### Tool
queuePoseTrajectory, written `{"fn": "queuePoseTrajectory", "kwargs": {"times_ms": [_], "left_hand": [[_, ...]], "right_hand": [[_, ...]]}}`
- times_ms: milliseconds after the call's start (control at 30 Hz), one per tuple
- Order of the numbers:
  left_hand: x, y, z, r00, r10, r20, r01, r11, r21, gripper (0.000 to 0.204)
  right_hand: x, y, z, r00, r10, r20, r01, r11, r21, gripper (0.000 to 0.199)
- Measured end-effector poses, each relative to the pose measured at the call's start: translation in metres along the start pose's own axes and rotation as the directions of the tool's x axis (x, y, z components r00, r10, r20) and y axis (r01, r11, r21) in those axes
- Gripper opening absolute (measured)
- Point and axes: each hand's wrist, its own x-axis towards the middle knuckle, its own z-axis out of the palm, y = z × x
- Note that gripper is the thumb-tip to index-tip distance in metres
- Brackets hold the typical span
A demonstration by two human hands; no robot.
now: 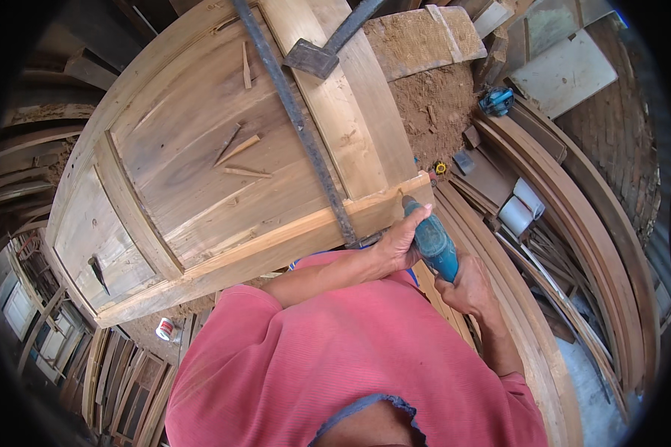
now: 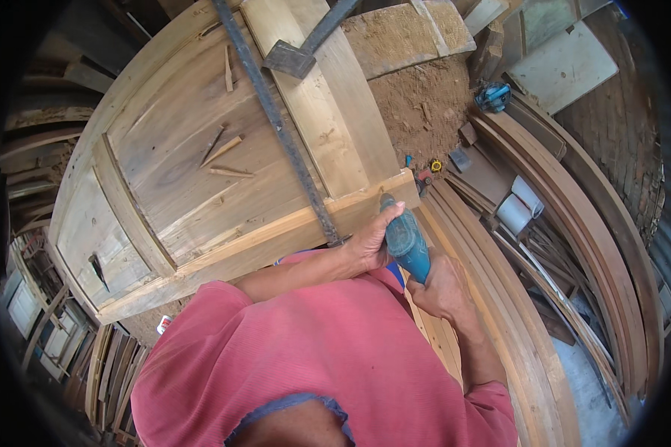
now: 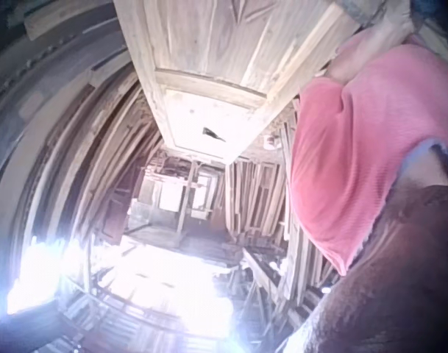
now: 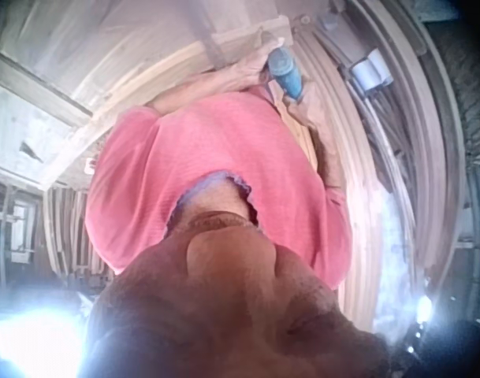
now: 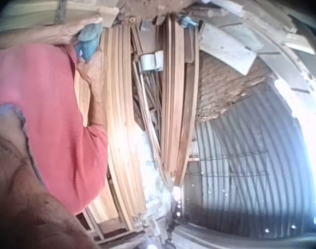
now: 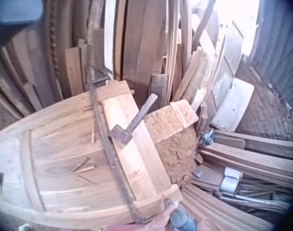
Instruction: The person uses a power drill to make holes in a wooden door frame, then adjusts the power cord by hand, and finally hammers a wooden piece into one of the holes using a mallet.
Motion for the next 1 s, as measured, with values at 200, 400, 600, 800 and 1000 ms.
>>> {"fn": "queuePoseTrajectory", "kwargs": {"times_ms": [200, 400, 600, 800, 1000], "left_hand": [[0.001, 0.001, 0.009, 0.997, -0.012, -0.076, 0.011, 1.000, -0.012, 0.028], [0.015, -0.006, 0.016, 0.984, 0.032, -0.173, -0.022, 0.998, 0.058, 0.028], [0.021, -0.011, 0.021, 0.970, 0.046, -0.240, -0.027, 0.996, 0.082, 0.025], [0.019, -0.008, 0.030, 0.953, 0.036, -0.302, -0.023, 0.999, 0.044, 0.020], [0.022, -0.010, 0.026, 0.953, 0.047, -0.300, -0.039, 0.999, 0.034, 0.020]], "right_hand": [[0.008, 0.006, -0.005, 0.994, 0.061, 0.087, -0.065, 0.997, 0.037, 0.036], [0.016, 0.020, -0.017, 0.983, 0.093, 0.156, -0.122, 0.974, 0.192, 0.036], [0.023, 0.039, -0.018, 0.990, 0.060, 0.131, -0.089, 0.970, 0.225, 0.034], [0.027, 0.048, -0.016, 0.990, 0.023, 0.143, -0.052, 0.978, 0.202, 0.030], [0.033, 0.054, -0.012, 0.992, -0.002, 0.127, -0.016, 0.990, 0.143, 0.031]]}}
